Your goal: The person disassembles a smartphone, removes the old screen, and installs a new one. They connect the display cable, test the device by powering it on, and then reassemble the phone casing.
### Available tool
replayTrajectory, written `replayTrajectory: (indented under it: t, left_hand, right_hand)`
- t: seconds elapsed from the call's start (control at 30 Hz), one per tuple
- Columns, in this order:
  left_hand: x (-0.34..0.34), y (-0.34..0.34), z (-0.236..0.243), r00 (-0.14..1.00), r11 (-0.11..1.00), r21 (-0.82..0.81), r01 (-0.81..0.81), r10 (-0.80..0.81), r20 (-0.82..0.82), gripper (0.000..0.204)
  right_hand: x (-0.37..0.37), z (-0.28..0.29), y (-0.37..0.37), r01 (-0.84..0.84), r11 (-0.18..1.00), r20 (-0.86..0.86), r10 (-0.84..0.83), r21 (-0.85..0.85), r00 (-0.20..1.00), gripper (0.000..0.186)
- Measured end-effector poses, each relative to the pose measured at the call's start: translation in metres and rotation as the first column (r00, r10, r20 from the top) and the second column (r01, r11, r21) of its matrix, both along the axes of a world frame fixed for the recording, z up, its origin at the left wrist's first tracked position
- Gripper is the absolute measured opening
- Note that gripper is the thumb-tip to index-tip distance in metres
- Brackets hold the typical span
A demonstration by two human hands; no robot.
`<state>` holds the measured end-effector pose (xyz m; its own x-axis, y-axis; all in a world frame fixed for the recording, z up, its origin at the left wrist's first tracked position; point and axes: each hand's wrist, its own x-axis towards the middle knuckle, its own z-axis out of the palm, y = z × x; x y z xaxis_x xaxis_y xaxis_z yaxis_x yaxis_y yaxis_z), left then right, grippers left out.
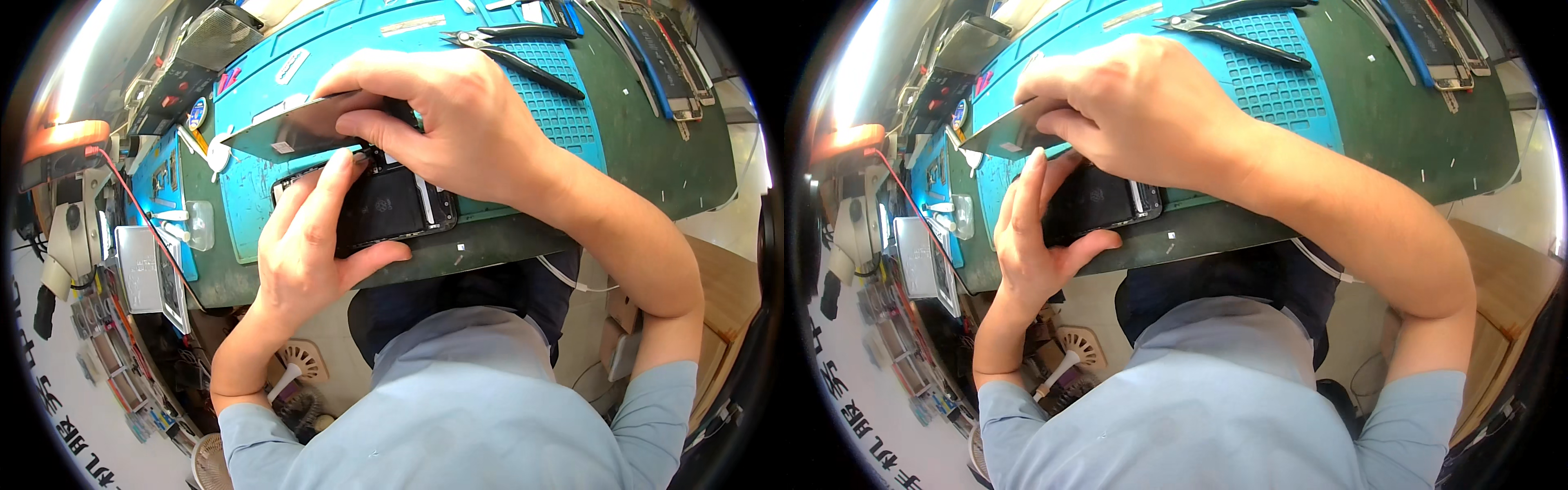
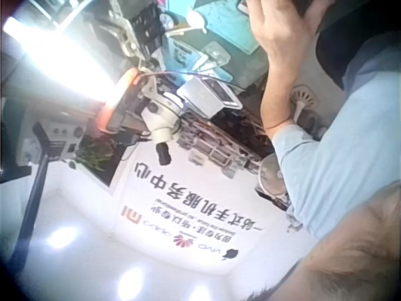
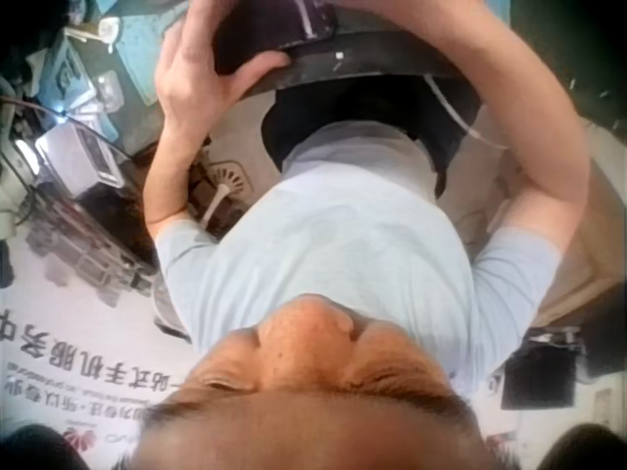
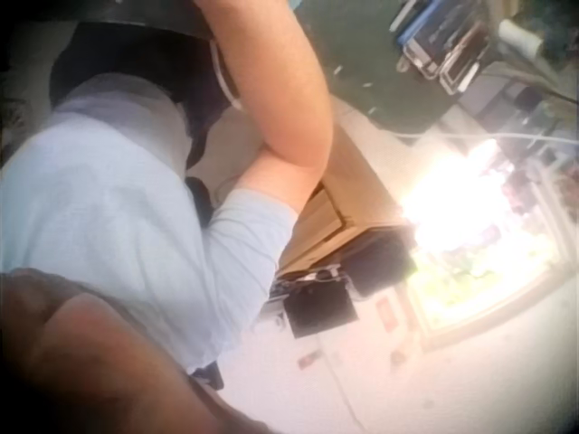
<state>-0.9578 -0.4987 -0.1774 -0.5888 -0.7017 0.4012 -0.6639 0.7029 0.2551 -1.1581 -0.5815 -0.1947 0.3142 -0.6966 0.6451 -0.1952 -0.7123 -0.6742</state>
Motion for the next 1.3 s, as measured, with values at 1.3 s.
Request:
replayTrajectory:
  t: [1.3]
  left_hand:
    - [0.008,-0.006,-0.01,0.976,1.0,0.012,0.021,-0.018,-0.217,0.072]
  right_hand:
    - [-0.002,0.007,0.005,-0.01,0.997,-0.11,0.002,-0.071,0.994,0.025]
